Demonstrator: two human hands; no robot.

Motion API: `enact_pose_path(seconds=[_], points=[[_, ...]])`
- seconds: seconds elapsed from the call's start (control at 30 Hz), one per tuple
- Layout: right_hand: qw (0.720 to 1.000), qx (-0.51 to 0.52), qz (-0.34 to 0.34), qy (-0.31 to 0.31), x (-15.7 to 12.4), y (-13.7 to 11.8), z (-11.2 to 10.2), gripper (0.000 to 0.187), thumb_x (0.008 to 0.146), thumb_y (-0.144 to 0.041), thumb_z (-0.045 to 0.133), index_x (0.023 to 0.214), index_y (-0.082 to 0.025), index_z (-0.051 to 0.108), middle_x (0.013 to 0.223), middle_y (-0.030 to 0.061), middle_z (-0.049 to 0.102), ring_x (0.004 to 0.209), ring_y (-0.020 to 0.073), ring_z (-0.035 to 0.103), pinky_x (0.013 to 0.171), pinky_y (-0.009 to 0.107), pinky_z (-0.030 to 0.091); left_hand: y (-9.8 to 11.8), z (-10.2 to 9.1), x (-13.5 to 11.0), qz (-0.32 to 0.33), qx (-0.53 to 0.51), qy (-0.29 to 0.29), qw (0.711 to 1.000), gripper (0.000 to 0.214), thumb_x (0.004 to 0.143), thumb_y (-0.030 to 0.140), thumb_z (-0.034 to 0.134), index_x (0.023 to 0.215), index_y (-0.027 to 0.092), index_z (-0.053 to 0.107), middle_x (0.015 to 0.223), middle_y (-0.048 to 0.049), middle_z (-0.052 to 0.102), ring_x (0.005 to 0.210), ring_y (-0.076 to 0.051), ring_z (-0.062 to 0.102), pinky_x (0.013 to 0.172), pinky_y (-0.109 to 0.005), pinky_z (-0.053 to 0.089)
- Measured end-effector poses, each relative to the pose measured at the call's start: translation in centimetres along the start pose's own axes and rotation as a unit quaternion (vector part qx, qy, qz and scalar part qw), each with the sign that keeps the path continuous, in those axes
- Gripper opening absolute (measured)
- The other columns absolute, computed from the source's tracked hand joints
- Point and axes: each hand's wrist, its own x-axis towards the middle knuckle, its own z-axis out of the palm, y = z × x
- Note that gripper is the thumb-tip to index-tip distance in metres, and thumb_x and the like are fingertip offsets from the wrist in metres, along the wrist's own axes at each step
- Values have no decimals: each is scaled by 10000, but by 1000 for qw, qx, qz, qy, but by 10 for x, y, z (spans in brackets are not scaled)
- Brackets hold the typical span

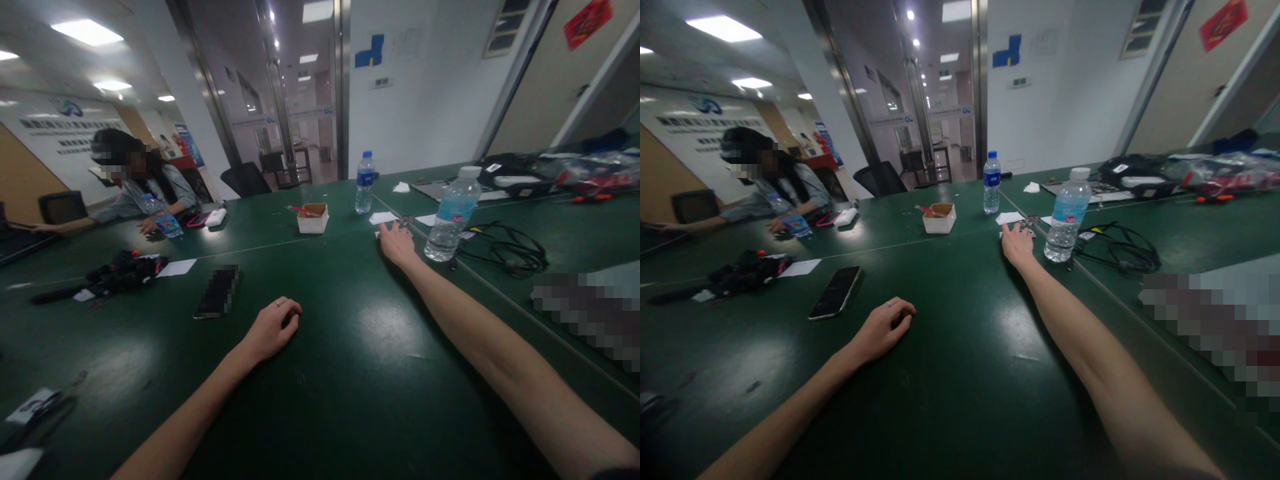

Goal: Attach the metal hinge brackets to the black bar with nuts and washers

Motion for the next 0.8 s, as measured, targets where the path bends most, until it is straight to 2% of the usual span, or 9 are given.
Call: enact_pose_path(seconds=[0.4,0.63,0.8], points=[[999,26,-1,-31,1,1,-1,343,970,-204,268,1214,-193,509,1215,186,423,1109,340,460,867,437,383,1,-1,-1,-3,0,0,1000,188,892,234,448,964,158,604,897,-53,577,759,-178,565,663,-290,485],[996,55,16,-75,12,3,0,301,933,-278,427,1215,-241,526,1265,179,378,1130,358,467,895,489,377,2,-1,0,-12,-6,-11,1000,199,901,241,436,982,162,599,919,-54,576,777,-177,559,672,-293,491],[988,96,37,-112,26,7,2,285,878,-296,513,1153,-283,588,1257,151,398,1120,362,491,879,513,405,2,-1,-1,-7,-5,-10,1000,183,903,235,441,982,172,594,928,-52,578,787,-178,559,683,-294,495]])
